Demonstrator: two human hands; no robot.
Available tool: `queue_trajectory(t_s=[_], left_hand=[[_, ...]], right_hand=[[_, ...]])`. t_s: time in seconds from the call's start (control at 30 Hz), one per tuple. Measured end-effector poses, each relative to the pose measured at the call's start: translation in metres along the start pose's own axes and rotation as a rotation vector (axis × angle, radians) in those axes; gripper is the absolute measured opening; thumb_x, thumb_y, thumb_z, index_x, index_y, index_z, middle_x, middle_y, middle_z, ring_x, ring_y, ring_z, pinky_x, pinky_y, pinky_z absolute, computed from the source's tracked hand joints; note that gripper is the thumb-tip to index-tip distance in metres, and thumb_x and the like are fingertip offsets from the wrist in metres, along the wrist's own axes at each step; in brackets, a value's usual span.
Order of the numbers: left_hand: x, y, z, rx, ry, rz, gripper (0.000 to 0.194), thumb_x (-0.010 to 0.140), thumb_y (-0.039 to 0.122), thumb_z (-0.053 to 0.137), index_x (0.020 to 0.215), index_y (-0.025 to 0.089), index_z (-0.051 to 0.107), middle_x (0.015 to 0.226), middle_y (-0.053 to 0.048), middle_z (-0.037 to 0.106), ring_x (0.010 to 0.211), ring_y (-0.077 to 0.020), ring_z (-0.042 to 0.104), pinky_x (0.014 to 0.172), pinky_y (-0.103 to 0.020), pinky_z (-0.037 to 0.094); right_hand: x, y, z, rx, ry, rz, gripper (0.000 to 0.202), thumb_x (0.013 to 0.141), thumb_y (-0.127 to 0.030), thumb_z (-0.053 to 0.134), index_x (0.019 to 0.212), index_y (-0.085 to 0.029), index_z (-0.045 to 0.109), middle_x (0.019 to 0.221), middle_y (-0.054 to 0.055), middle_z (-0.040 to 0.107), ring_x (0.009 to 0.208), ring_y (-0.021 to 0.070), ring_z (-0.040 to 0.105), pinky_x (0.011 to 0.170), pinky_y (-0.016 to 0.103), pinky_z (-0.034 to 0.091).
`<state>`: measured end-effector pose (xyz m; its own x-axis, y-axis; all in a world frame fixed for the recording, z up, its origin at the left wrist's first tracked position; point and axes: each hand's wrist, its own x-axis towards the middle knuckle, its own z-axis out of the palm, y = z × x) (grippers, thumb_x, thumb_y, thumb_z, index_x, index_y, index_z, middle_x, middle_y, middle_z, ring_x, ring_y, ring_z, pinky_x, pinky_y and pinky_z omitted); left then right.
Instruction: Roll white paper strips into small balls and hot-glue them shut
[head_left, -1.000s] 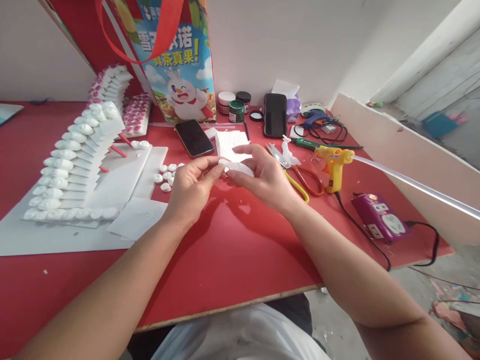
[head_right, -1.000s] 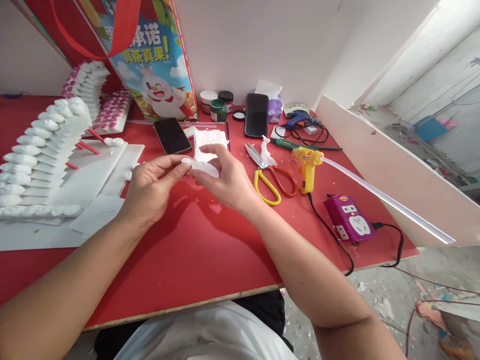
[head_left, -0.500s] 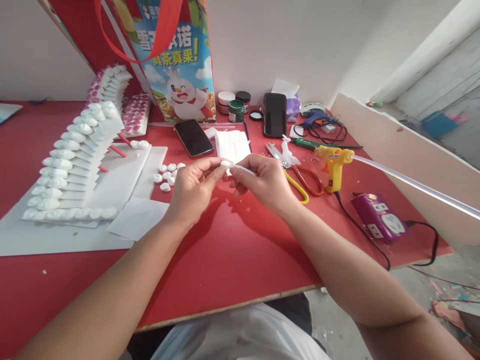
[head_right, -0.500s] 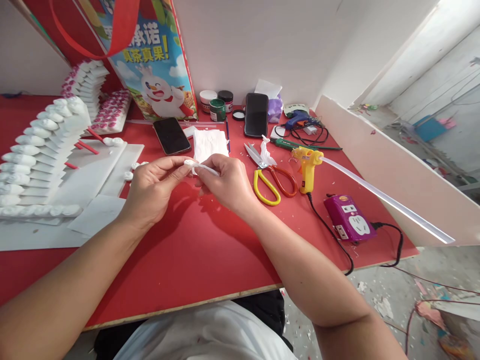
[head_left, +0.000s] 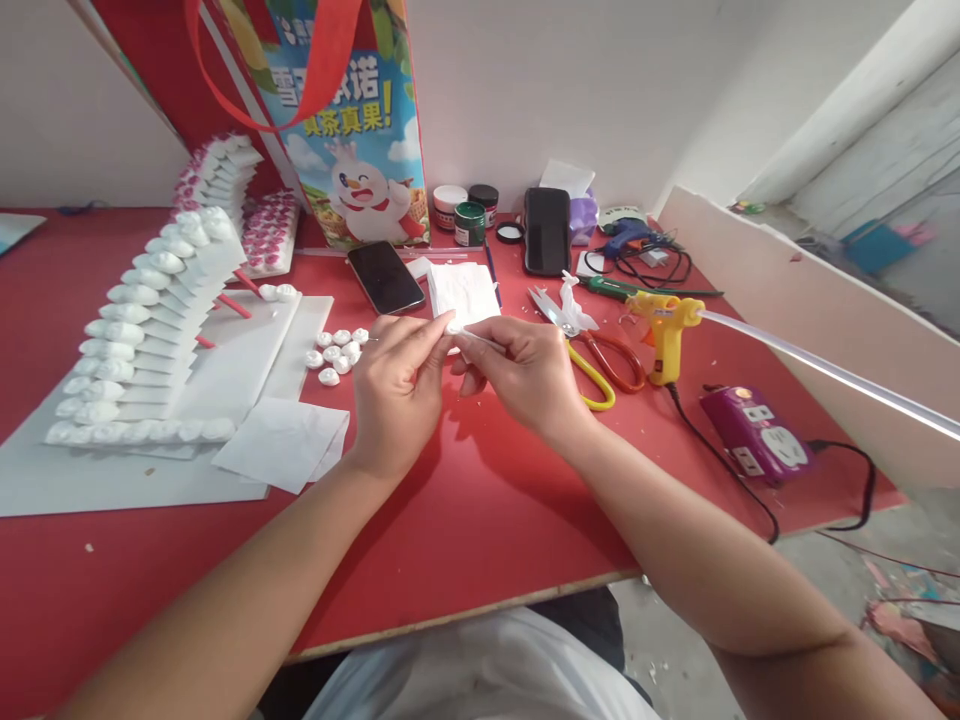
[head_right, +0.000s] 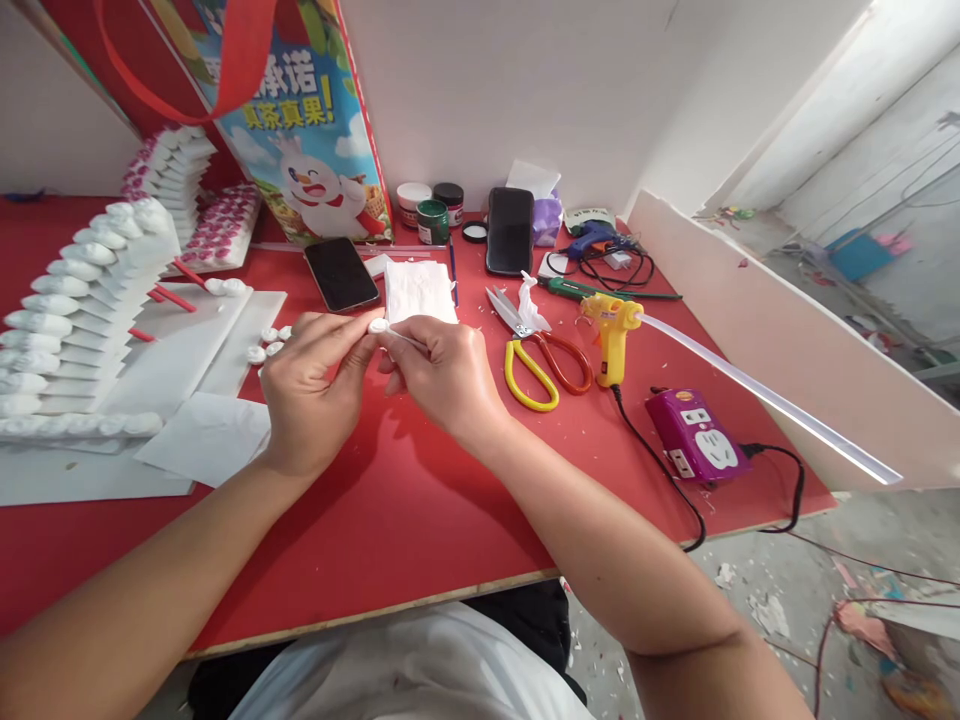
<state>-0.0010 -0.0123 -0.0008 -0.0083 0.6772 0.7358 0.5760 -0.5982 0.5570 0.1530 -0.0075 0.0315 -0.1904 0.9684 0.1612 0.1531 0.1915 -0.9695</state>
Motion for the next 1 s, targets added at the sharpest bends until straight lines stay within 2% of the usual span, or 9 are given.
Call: queue_trajectory(t_s=[0.1, 0.23, 0.3, 0.37, 0.47, 0.6, 0.7, 0.8, 1.0], left_hand=[[0.001, 0.003, -0.002, -0.084, -0.027, -0.04, 0.023, 0.101, 0.031, 0.063, 0.114, 0.023, 0.08, 0.089, -0.003, 0.076, 0.088, -0.0182, 0.065, 0.087, -0.033, 0.053], [0.006, 0.003, -0.007, -0.32, -0.118, -0.313, 0.02, 0.093, 0.037, 0.074, 0.103, 0.023, 0.083, 0.093, -0.003, 0.079, 0.086, -0.0178, 0.07, 0.084, -0.031, 0.056], [0.009, 0.002, -0.009, -0.42, -0.165, -0.452, 0.023, 0.088, 0.041, 0.078, 0.1, 0.022, 0.084, 0.093, -0.003, 0.08, 0.086, -0.0191, 0.071, 0.084, -0.032, 0.058], [0.011, 0.0, -0.01, -0.472, -0.196, -0.512, 0.027, 0.085, 0.044, 0.081, 0.099, 0.022, 0.084, 0.092, -0.003, 0.08, 0.085, -0.0201, 0.072, 0.085, -0.032, 0.059], [0.011, -0.003, -0.01, -0.477, -0.218, -0.497, 0.026, 0.087, 0.043, 0.079, 0.101, 0.021, 0.082, 0.094, -0.004, 0.08, 0.084, -0.0193, 0.071, 0.084, -0.032, 0.058], [0.01, -0.005, -0.01, -0.454, -0.198, -0.506, 0.026, 0.091, 0.044, 0.074, 0.103, 0.021, 0.079, 0.102, -0.005, 0.079, 0.094, -0.0212, 0.072, 0.09, -0.032, 0.057], [0.009, -0.005, -0.01, -0.46, -0.19, -0.524, 0.03, 0.09, 0.046, 0.075, 0.103, 0.02, 0.078, 0.107, -0.007, 0.079, 0.098, -0.023, 0.072, 0.091, -0.033, 0.057], [0.01, -0.004, -0.01, -0.467, -0.205, -0.532, 0.031, 0.089, 0.048, 0.076, 0.102, 0.02, 0.078, 0.104, -0.007, 0.079, 0.095, -0.0228, 0.072, 0.09, -0.034, 0.057], [0.01, -0.002, -0.01, -0.48, -0.194, -0.552, 0.031, 0.088, 0.048, 0.077, 0.101, 0.019, 0.077, 0.101, -0.007, 0.079, 0.094, -0.0223, 0.073, 0.09, -0.034, 0.057]], right_hand=[[0.002, -0.003, -0.007, -0.03, -0.006, -0.037, 0.026, 0.095, -0.037, 0.066, 0.079, -0.017, 0.069, 0.069, 0.001, 0.072, 0.055, 0.0114, 0.067, 0.058, 0.023, 0.053], [0.006, -0.004, -0.016, -0.105, -0.115, -0.081, 0.023, 0.096, -0.03, 0.065, 0.079, -0.016, 0.069, 0.071, 0.001, 0.071, 0.056, 0.0107, 0.068, 0.059, 0.023, 0.052], [0.006, -0.002, -0.018, -0.156, -0.129, -0.098, 0.025, 0.097, -0.031, 0.065, 0.078, -0.016, 0.069, 0.071, 0.001, 0.071, 0.057, 0.011, 0.068, 0.061, 0.023, 0.053], [0.006, 0.0, -0.018, -0.199, -0.122, -0.104, 0.027, 0.098, -0.034, 0.064, 0.078, -0.016, 0.069, 0.07, 0.001, 0.071, 0.058, 0.0116, 0.069, 0.064, 0.024, 0.054], [0.006, 0.0, -0.016, -0.108, -0.139, -0.041, 0.031, 0.095, -0.044, 0.069, 0.081, -0.016, 0.07, 0.073, 0.002, 0.073, 0.063, 0.014, 0.072, 0.069, 0.026, 0.058], [0.012, -0.004, -0.016, 0.341, -0.226, 0.287, 0.047, 0.093, -0.062, 0.065, 0.09, -0.015, 0.07, 0.085, 0.01, 0.078, 0.07, 0.0197, 0.077, 0.071, 0.033, 0.064], [0.017, -0.003, -0.019, 0.572, -0.301, 0.484, 0.04, 0.103, -0.051, 0.055, 0.099, -0.015, 0.071, 0.087, 0.01, 0.079, 0.069, 0.0165, 0.075, 0.068, 0.03, 0.064], [0.018, 0.002, -0.02, 0.639, -0.309, 0.517, 0.03, 0.104, -0.038, 0.056, 0.095, -0.014, 0.072, 0.084, 0.006, 0.076, 0.062, 0.0117, 0.068, 0.062, 0.025, 0.06], [0.016, 0.002, -0.021, 0.587, -0.286, 0.436, 0.025, 0.087, -0.037, 0.079, 0.084, -0.014, 0.072, 0.074, -0.001, 0.062, 0.056, 0.0074, 0.052, 0.058, 0.024, 0.057]])
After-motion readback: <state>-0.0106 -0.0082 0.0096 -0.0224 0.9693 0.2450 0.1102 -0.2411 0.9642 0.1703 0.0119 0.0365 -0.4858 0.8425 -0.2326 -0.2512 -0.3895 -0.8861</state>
